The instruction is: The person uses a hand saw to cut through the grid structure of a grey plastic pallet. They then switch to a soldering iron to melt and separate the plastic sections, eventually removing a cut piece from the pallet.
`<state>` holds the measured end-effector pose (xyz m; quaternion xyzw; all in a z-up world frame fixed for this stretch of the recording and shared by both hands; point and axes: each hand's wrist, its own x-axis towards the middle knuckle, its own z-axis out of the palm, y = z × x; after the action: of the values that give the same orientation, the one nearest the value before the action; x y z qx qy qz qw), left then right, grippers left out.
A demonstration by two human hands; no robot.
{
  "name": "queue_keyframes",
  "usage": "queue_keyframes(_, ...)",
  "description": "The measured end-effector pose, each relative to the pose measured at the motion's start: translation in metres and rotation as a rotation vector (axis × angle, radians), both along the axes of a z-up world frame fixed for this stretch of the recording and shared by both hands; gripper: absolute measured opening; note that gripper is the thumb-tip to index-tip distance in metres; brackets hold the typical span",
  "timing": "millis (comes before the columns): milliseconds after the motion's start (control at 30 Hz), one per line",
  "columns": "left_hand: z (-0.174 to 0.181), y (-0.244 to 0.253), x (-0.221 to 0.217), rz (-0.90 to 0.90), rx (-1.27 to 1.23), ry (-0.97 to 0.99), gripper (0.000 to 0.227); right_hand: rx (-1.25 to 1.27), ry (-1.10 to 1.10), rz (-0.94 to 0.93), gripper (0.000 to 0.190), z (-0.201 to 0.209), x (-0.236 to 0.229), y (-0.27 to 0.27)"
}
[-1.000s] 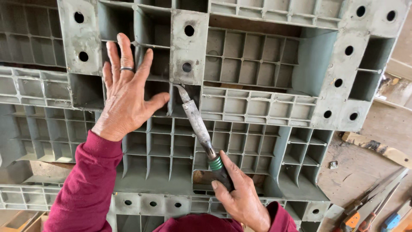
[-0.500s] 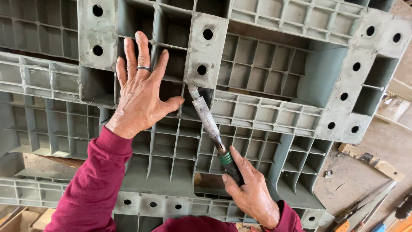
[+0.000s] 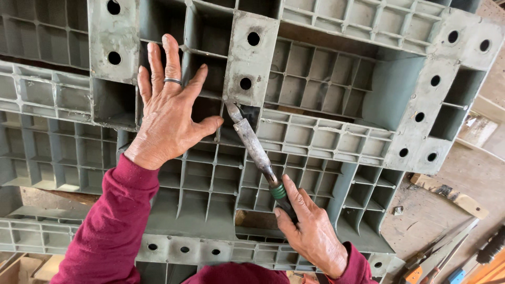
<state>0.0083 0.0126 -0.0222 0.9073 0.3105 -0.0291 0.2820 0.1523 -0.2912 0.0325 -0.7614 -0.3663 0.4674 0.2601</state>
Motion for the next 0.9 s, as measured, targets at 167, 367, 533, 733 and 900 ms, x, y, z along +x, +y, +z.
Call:
queue_keyframes(167,-0.003,-0.002,-0.006,0.01,-0.023,-0.068,0.067,0.027,-0.065,0.033,0.074,-0.001,0.0,0.002)
queue_keyframes(367,-0.01,-0.005,-0.011,0.006,0.004,-0.093,0.059,0.107,0.008,-0.018,0.072,-0.001,-0.005,0.002)
queue_keyframes(533,-0.013,-0.001,-0.009,0.0,-0.003,-0.082,0.061,-0.112,0.439,-0.3,0.073,0.01,-0.02,-0.005)
queue_keyframes(733,-0.017,0.001,-0.011,-0.025,0.025,-0.078,0.065,-0.111,0.652,-0.45,0.075,0.008,-0.041,-0.008)
queue_keyframes(900,-0.017,0.001,-0.012,-0.024,0.021,-0.077,0.065,-0.061,0.75,-0.464,0.079,-0.001,-0.041,-0.007)
